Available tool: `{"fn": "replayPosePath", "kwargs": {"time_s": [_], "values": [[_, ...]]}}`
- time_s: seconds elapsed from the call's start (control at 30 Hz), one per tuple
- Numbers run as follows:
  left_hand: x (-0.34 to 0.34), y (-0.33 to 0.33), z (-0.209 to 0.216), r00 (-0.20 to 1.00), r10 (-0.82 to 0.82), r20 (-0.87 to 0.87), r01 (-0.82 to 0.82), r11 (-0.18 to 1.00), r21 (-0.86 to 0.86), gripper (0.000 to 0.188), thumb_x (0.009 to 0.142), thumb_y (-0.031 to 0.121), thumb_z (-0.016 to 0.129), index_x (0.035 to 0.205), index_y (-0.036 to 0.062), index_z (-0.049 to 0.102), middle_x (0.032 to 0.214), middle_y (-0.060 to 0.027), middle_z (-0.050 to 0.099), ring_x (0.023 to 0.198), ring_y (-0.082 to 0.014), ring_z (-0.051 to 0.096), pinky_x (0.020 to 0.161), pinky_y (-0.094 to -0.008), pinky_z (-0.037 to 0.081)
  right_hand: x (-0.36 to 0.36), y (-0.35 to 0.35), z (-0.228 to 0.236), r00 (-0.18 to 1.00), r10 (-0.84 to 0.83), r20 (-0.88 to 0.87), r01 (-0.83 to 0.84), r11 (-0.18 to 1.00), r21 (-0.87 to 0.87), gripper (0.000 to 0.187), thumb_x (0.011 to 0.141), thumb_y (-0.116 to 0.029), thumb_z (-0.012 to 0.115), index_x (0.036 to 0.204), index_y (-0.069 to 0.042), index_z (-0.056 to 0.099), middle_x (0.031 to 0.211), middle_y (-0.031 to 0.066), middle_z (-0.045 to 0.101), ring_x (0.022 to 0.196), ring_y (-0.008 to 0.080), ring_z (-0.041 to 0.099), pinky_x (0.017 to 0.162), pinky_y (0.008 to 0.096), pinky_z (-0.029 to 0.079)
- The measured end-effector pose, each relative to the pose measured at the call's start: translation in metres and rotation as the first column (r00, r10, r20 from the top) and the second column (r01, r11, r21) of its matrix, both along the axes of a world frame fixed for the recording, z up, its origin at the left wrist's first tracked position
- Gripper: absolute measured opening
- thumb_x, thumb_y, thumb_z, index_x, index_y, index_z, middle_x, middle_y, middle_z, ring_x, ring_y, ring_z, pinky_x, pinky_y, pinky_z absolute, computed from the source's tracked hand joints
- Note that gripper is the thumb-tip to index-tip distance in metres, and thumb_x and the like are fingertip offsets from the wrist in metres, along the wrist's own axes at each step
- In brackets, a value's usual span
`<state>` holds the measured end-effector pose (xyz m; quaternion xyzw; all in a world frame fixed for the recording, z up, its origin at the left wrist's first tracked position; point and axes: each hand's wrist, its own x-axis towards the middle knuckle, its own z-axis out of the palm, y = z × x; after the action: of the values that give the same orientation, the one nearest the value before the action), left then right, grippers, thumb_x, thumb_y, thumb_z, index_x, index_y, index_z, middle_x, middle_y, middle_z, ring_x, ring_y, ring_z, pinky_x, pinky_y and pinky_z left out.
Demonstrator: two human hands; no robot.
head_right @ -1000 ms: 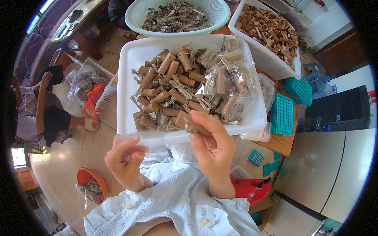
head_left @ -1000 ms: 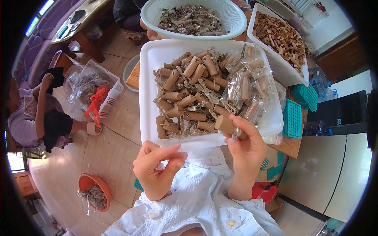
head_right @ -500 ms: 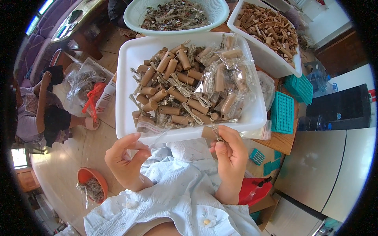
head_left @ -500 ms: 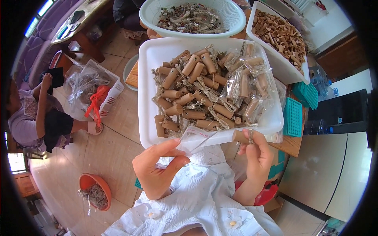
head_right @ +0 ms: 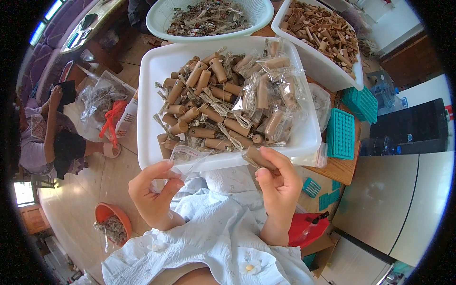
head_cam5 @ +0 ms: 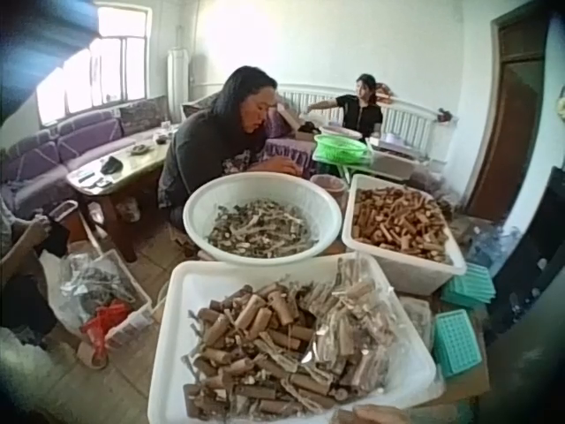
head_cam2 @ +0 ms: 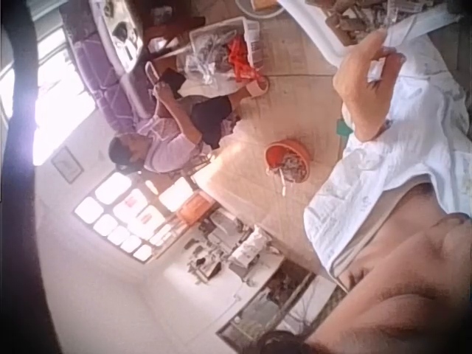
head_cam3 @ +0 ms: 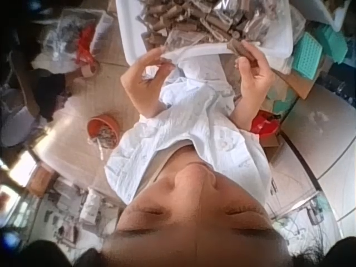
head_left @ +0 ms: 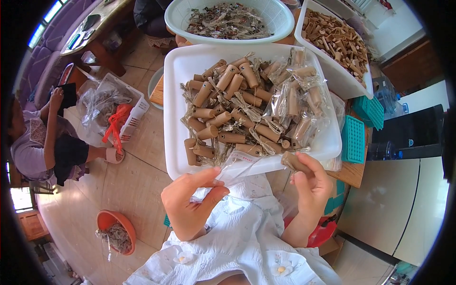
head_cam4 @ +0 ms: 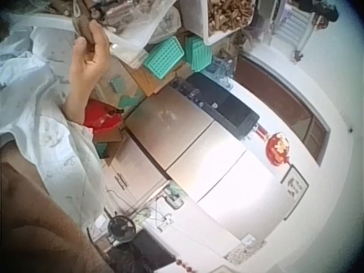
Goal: The person packages small wooden cylindrical components into small plastic zip bags by hand.
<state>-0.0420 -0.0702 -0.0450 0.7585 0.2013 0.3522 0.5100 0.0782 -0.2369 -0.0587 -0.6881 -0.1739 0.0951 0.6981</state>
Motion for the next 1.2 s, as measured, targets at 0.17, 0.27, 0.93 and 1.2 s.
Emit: {"fn": "replayPosePath", "kwargs": {"time_s": [0.17, 0.27, 0.93, 1.2], "values": [[-0.001, 0.0, 0.003, 1.0, -0.012, -0.016, 0.012, 1.0, 0.003, 0.036, 0.055, -0.004, 0.073, 0.089, 0.0024, 0.062, 0.066, -0.0086, 0.061, 0.061, -0.0158, 0.063, 0.053, -0.0212, 0.045, -0.001, 0.002, 0.006, 0.973, -0.061, 0.222, 0.087, 0.99, -0.111, 0.023, 0.075, 0.001, 0.059, 0.098, 0.003, 0.058, 0.103, 0.0135, 0.057, 0.082, 0.0167, 0.057, 0.071, 0.0235, 0.046], [-0.002, -0.001, 0.004, 0.999, -0.017, -0.03, 0.017, 0.999, -0.029, 0.036, 0.055, -0.003, 0.073, 0.089, 0.0023, 0.062, 0.065, -0.0085, 0.061, 0.061, -0.0158, 0.063, 0.053, -0.0212, 0.045, -0.003, 0.003, 0.016, 0.814, -0.071, 0.577, 0.114, 0.993, -0.039, 0.025, 0.069, 0.003, 0.062, 0.094, 0.003, 0.059, 0.096, 0.0137, 0.06, 0.08, 0.0192, 0.058, 0.068, 0.023, 0.047], [-0.012, 0.014, 0.017, 0.953, -0.272, -0.135, 0.25, 0.955, -0.159, 0.037, 0.056, 0.01, 0.076, 0.09, 0.0051, 0.063, 0.064, -0.0074, 0.062, 0.061, -0.0152, 0.063, 0.053, -0.0218, 0.043, 0.027, 0.041, 0.06, 0.257, 0.391, 0.884, -0.39, 0.879, -0.275, 0.024, 0.054, -0.003, 0.066, 0.078, -0.004, 0.064, 0.086, 0.0074, 0.062, 0.062, 0.0189, 0.055, 0.05, 0.0229, 0.046], [-0.011, 0.016, 0.015, 0.9, -0.424, -0.1, 0.387, 0.884, -0.263, 0.037, 0.061, 0.009, 0.073, 0.095, 0.0003, 0.061, 0.073, -0.0106, 0.064, 0.07, -0.0174, 0.064, 0.059, -0.0226, 0.047, 0.016, 0.043, 0.057, 0.538, 0.577, 0.614, -0.553, 0.792, -0.259, 0.024, 0.06, 0.002, 0.063, 0.083, -0.004, 0.06, 0.086, 0.0156, 0.062, 0.062, 0.021, 0.057, 0.051, 0.0265, 0.045]]}}
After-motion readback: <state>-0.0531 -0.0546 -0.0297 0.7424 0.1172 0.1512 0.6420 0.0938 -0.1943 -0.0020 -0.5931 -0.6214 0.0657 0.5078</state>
